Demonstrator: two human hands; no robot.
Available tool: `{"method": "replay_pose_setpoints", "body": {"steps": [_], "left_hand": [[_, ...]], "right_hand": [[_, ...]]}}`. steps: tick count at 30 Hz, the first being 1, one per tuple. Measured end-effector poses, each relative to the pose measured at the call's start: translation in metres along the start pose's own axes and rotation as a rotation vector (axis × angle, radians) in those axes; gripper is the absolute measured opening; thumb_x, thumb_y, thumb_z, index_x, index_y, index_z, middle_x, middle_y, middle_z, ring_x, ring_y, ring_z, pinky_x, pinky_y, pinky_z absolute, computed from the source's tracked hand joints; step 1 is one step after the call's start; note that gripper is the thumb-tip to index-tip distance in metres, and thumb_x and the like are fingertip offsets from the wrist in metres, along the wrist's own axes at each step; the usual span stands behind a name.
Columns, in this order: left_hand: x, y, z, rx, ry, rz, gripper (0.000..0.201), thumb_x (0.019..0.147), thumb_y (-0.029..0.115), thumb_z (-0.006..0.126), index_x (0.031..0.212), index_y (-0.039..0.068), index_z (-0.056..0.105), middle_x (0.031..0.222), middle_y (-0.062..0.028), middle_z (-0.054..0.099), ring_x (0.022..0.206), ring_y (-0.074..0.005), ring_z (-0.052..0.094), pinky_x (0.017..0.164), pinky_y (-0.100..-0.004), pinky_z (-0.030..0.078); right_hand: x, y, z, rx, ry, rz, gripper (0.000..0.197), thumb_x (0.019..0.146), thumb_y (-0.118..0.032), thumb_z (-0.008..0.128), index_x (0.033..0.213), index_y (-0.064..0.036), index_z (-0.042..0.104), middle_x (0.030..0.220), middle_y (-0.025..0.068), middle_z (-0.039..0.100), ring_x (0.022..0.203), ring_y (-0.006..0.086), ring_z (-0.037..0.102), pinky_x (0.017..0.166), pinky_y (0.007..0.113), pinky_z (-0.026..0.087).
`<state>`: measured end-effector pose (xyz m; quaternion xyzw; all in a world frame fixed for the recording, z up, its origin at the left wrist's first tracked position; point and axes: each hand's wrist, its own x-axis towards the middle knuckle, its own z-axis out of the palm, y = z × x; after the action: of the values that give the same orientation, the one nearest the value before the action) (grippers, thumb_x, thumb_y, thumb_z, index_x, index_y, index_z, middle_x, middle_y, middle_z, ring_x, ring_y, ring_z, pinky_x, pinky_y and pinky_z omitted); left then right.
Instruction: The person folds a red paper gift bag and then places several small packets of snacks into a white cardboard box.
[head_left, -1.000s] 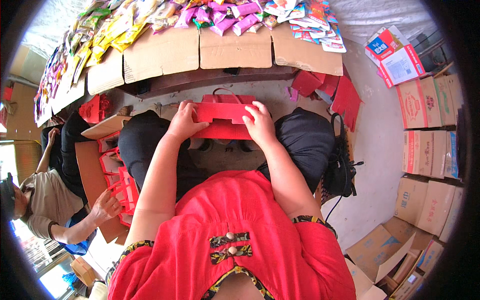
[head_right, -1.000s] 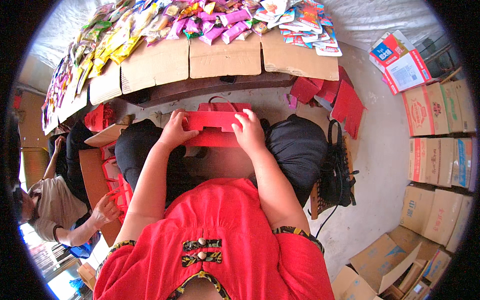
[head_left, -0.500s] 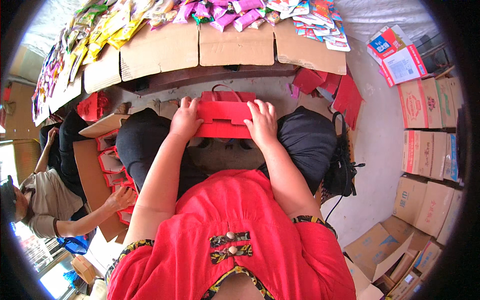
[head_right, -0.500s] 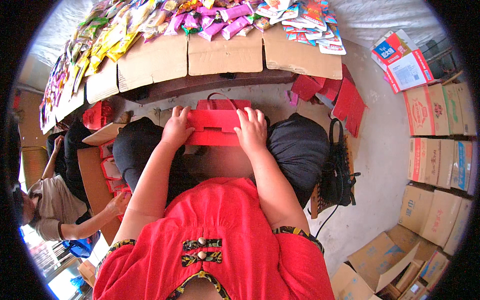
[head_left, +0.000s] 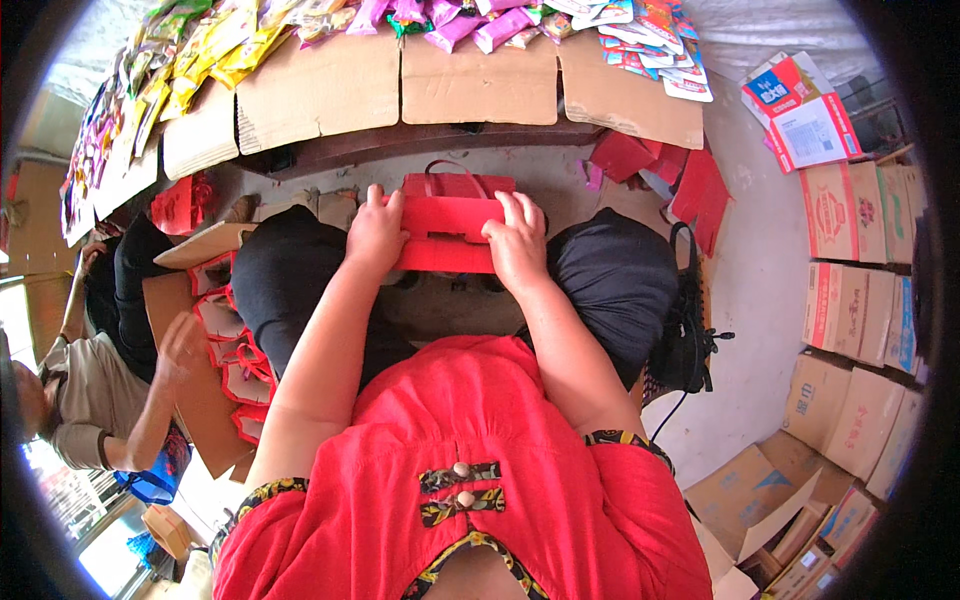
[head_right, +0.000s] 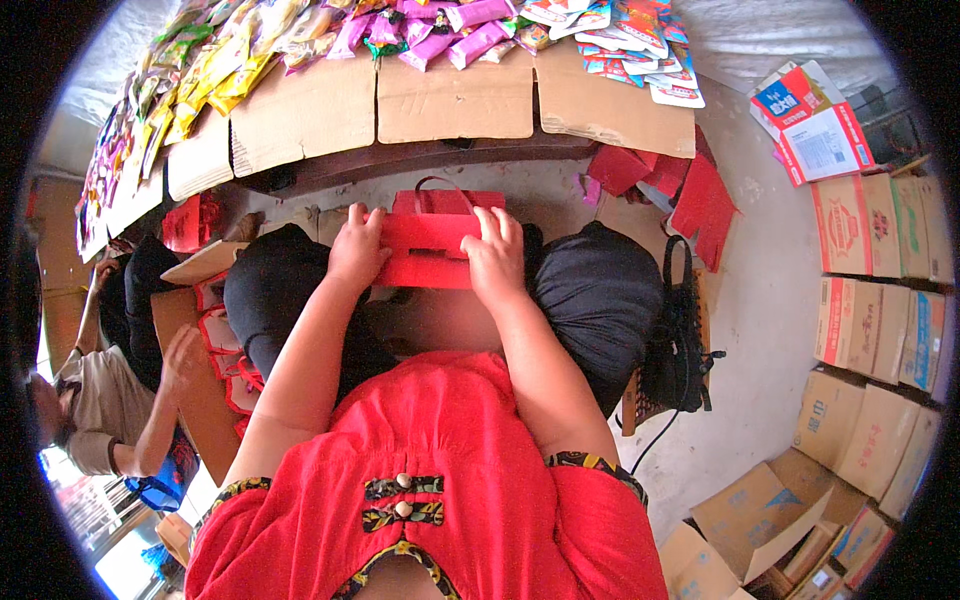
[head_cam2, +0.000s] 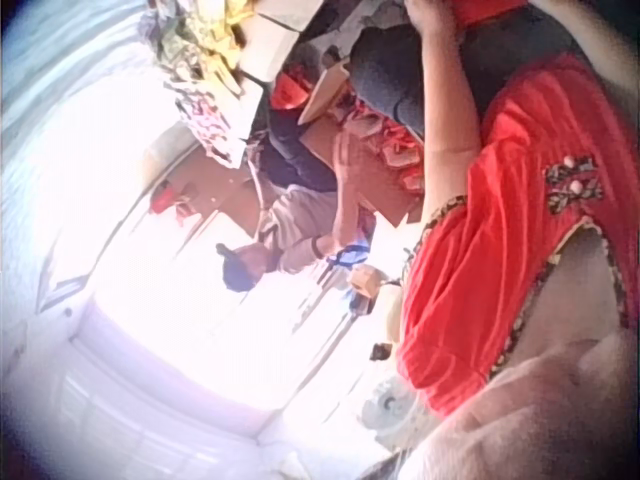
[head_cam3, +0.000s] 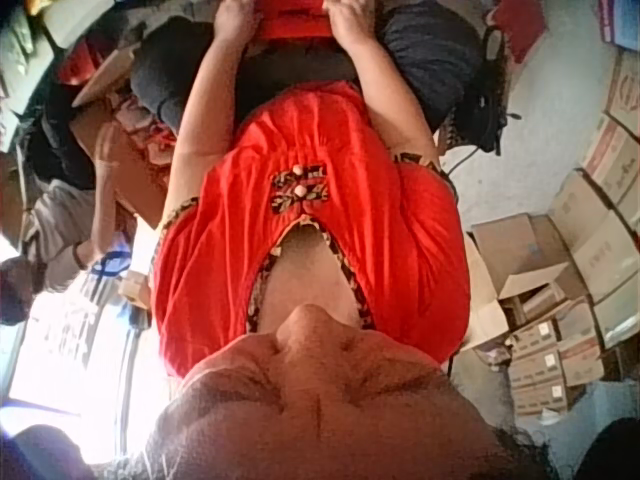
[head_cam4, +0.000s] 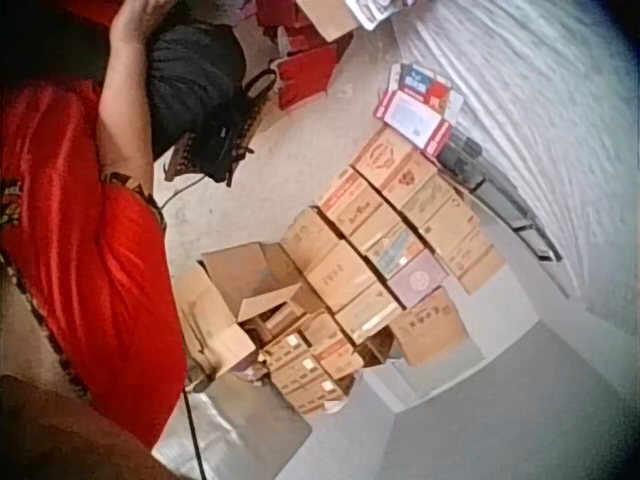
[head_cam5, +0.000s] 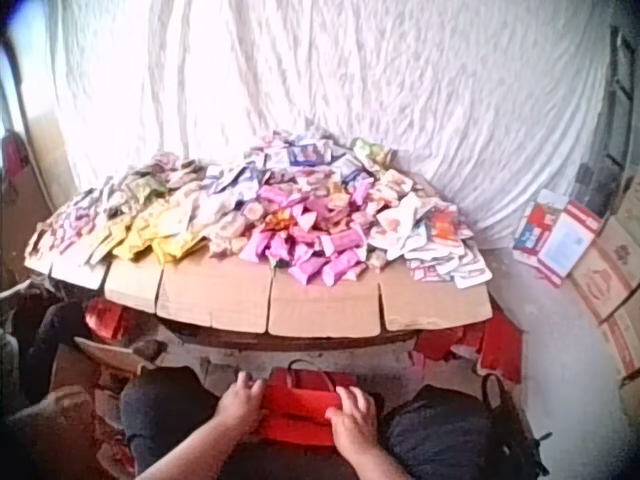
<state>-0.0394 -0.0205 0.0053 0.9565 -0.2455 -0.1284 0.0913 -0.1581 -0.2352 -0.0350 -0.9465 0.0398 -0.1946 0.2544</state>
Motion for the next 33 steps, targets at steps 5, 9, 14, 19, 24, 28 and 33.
{"method": "replay_pose_setpoints", "body": {"steps": [5, 9, 14, 19, 24, 28, 33], "left_hand": [[0.0, 0.004, -0.004, -0.001, -0.031, -0.047, 0.064, 0.074, 0.013, 0.083, 0.13, 0.009, 0.052, 0.133, -0.0207, 0.047, 0.113, -0.0411, 0.061, 0.094, -0.0468, 0.054], [0.001, 0.004, -0.002, 0.017, -0.029, -0.031, 0.066, 0.074, 0.013, 0.083, 0.132, 0.01, 0.051, 0.134, -0.0207, 0.046, 0.113, -0.0408, 0.061, 0.093, -0.0468, 0.055], [0.001, -0.002, 0.006, 0.082, 0.01, 0.001, 0.069, 0.074, 0.014, 0.083, 0.135, 0.012, 0.05, 0.131, -0.02, 0.047, 0.106, -0.0377, 0.063, 0.084, -0.0445, 0.058], [0.0, 0.001, 0.006, 0.11, 0.008, 0.021, 0.075, 0.074, 0.018, 0.083, 0.141, 0.018, 0.048, 0.132, -0.0192, 0.047, 0.106, -0.0363, 0.063, 0.084, -0.0433, 0.058], [-0.002, 0.003, 0.003, 0.099, 0.015, 0.029, 0.077, 0.074, 0.022, 0.084, 0.141, 0.019, 0.048, 0.133, -0.0195, 0.047, 0.107, -0.0368, 0.063, 0.086, -0.0428, 0.058], [-0.003, 0.001, 0.002, 0.096, 0.008, 0.048, 0.077, 0.074, 0.024, 0.084, 0.142, 0.018, 0.047, 0.135, -0.0196, 0.047, 0.107, -0.0379, 0.063, 0.088, -0.0433, 0.057], [-0.004, -0.001, 0.003, 0.057, -0.003, 0.05, 0.075, 0.076, 0.022, 0.082, 0.142, 0.018, 0.047, 0.136, -0.0195, 0.048, 0.108, -0.0374, 0.063, 0.088, -0.0436, 0.057]], "right_hand": [[-0.002, -0.004, 0.004, -0.025, -0.119, -0.027, 0.01, 0.075, -0.013, 0.067, 0.075, -0.0095, 0.077, 0.145, 0.0174, 0.052, 0.137, 0.0402, 0.041, 0.116, 0.057, 0.029], [-0.003, -0.006, 0.005, -0.105, -0.203, -0.018, 0.011, 0.077, -0.015, 0.069, 0.078, -0.0088, 0.078, 0.153, 0.0186, 0.044, 0.142, 0.0401, 0.035, 0.118, 0.059, 0.026], [-0.006, -0.008, 0.008, -0.193, -0.281, -0.034, 0.013, 0.079, -0.018, 0.071, 0.08, -0.0076, 0.078, 0.16, 0.0192, 0.032, 0.147, 0.0412, 0.027, 0.118, 0.061, 0.023], [-0.005, -0.012, 0.007, -0.127, -0.283, 0.015, 0.016, 0.08, -0.02, 0.073, 0.083, -0.0052, 0.076, 0.162, 0.0187, 0.028, 0.148, 0.0416, 0.023, 0.119, 0.061, 0.022], [-0.005, -0.013, 0.007, -0.142, -0.277, 0.013, 0.016, 0.079, -0.02, 0.074, 0.083, -0.0041, 0.074, 0.161, 0.0186, 0.03, 0.148, 0.0414, 0.024, 0.118, 0.06, 0.023], [-0.006, -0.013, 0.006, -0.145, -0.262, 0.009, 0.018, 0.077, -0.021, 0.075, 0.083, -0.0039, 0.073, 0.16, 0.0182, 0.032, 0.147, 0.0405, 0.026, 0.118, 0.06, 0.025], [-0.006, -0.014, 0.003, -0.166, -0.254, 0.001, 0.019, 0.076, -0.022, 0.077, 0.082, -0.004, 0.073, 0.158, 0.0178, 0.034, 0.145, 0.0398, 0.028, 0.117, 0.059, 0.026]]}}
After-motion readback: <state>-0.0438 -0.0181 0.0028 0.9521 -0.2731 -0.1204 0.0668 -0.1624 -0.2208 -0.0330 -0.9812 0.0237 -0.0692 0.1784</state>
